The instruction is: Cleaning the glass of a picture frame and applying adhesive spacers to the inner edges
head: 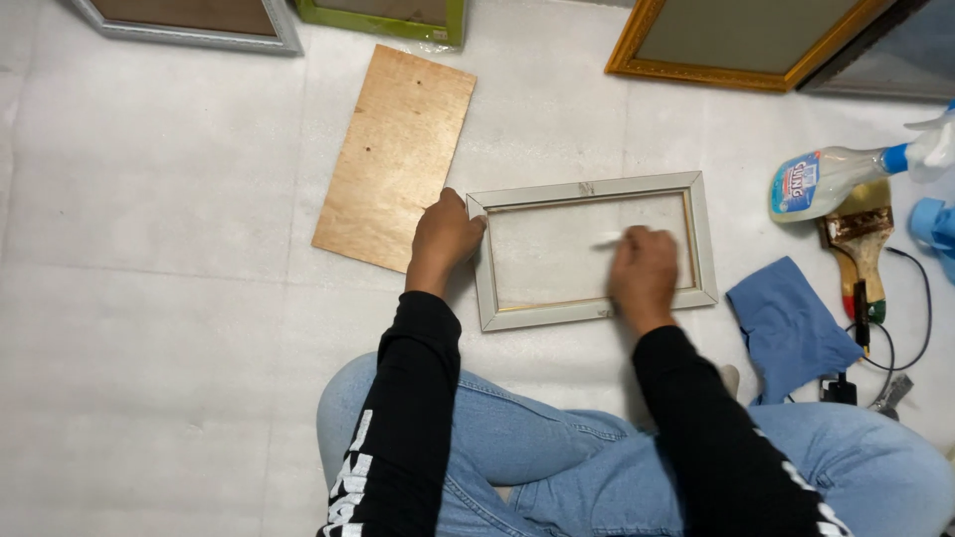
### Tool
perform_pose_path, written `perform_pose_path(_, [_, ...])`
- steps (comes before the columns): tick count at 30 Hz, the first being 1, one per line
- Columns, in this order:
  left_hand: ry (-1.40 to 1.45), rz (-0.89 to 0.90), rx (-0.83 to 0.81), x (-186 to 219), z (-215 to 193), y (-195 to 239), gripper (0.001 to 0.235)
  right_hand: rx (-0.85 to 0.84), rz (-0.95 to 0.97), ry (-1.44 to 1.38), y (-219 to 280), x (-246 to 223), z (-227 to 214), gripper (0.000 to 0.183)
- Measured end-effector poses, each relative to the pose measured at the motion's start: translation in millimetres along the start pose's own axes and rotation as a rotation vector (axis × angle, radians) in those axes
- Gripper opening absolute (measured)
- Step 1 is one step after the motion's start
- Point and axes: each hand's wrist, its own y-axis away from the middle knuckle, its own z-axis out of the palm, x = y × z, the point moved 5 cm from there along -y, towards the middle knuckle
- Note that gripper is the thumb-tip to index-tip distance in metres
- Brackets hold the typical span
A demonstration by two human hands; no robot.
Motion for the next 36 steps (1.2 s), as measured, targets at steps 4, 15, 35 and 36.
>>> perform_pose_path(4, [0.000, 0.017, 0.002, -5.5, 10.5, -7.1, 0.040, 0.215, 0.085, 0.098, 0.2, 37.5, -9.1, 0.009])
perform_pose_path(15, [0.009, 0.013, -0.090, 19.7, -5.5, 21.3, 0.045, -0.051, -0.407, -0.162, 8.0, -124.1, 17.0, 0.006])
perform_pose_path(35, [0.063, -0.044, -0.058, 9.3, 3.4, 3.0, 0.044, 0.064, -0.341, -0.167, -14.7, -113.7, 23.9, 0.007])
perform_pose_path(36, [0.050, -0.042, -0.055, 8.4, 1.5, 2.6, 0.043, 0.097, -0.300, -0.110, -23.4, -90.0, 16.8, 0.008])
